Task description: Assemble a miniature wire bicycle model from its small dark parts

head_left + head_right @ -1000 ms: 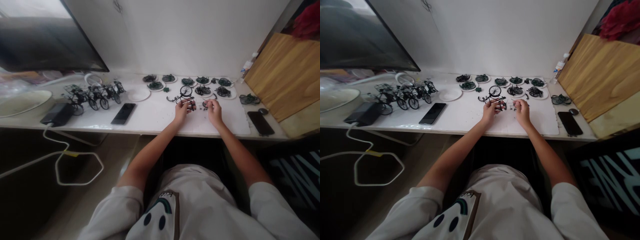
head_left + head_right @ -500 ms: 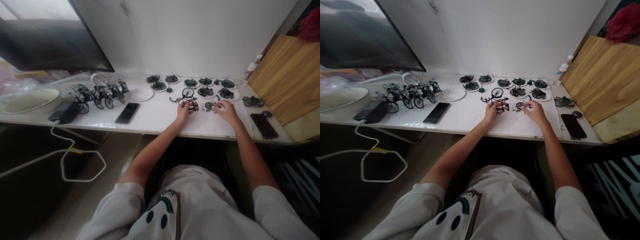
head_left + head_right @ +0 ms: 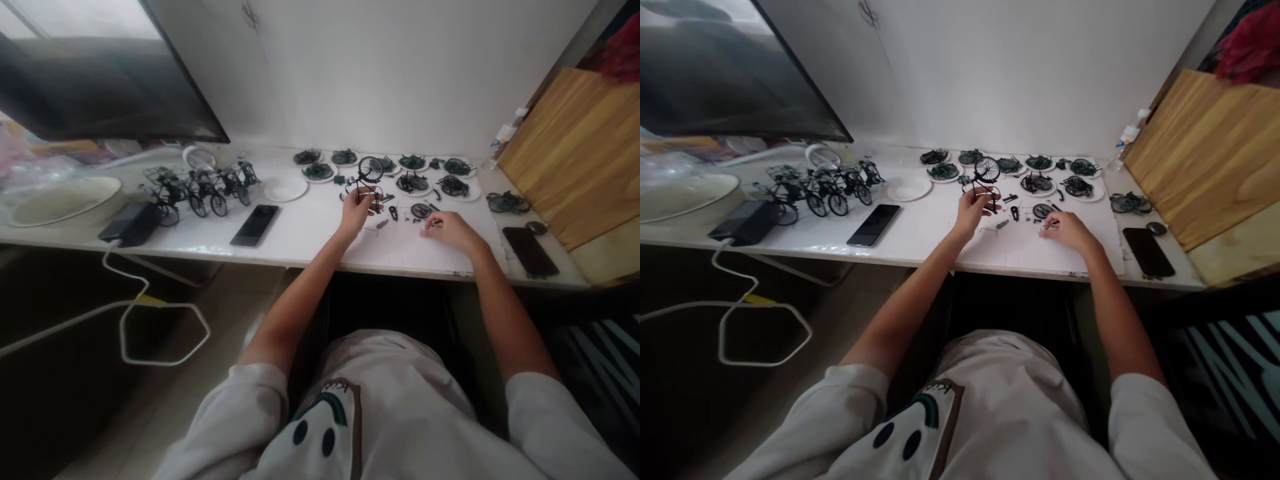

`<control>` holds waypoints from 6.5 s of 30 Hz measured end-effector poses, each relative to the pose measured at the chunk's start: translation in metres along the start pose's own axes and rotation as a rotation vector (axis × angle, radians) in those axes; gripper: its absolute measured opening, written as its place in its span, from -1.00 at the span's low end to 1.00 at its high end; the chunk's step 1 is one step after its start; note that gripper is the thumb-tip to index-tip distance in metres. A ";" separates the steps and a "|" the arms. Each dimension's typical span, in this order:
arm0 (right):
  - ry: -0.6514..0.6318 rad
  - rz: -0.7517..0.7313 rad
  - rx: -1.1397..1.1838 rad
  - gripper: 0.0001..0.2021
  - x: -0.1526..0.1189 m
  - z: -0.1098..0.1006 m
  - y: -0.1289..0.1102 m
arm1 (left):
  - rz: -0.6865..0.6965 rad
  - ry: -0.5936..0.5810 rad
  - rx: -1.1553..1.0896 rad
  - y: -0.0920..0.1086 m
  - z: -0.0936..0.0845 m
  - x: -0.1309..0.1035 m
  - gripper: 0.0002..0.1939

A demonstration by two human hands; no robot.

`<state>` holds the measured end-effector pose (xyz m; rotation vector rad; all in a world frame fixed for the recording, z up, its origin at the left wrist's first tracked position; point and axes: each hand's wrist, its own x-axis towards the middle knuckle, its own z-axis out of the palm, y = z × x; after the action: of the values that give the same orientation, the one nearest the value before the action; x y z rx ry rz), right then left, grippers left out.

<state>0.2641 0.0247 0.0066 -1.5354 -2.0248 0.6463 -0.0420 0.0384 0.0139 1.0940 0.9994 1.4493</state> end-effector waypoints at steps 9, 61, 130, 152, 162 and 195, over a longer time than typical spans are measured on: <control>0.281 -0.103 -0.230 -0.65 0.009 0.006 0.016 | -0.034 0.007 0.024 -0.007 -0.012 0.010 -0.81; 0.388 -0.310 0.229 -0.63 0.006 0.066 -0.037 | 0.450 -0.414 0.428 -0.036 0.013 -0.012 -0.72; 0.485 -0.261 0.014 -0.83 0.014 0.077 -0.020 | -0.039 -0.059 0.079 -0.018 -0.028 0.017 -0.61; 0.467 -0.249 -0.024 -0.84 0.014 0.077 -0.020 | 0.031 -0.124 0.115 -0.014 -0.022 0.014 -0.62; 0.435 -0.330 0.079 -0.65 0.001 0.071 -0.046 | -0.105 -0.379 -0.034 -0.012 -0.018 0.006 -0.63; 0.448 -0.501 -0.114 -0.75 -0.002 0.074 -0.048 | -0.011 -0.537 0.184 -0.012 -0.014 -0.003 -0.47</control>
<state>0.1813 0.0063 -0.0188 -1.0382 -1.9913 -0.0112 -0.0525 0.0370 -0.0012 1.5069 0.7548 0.9820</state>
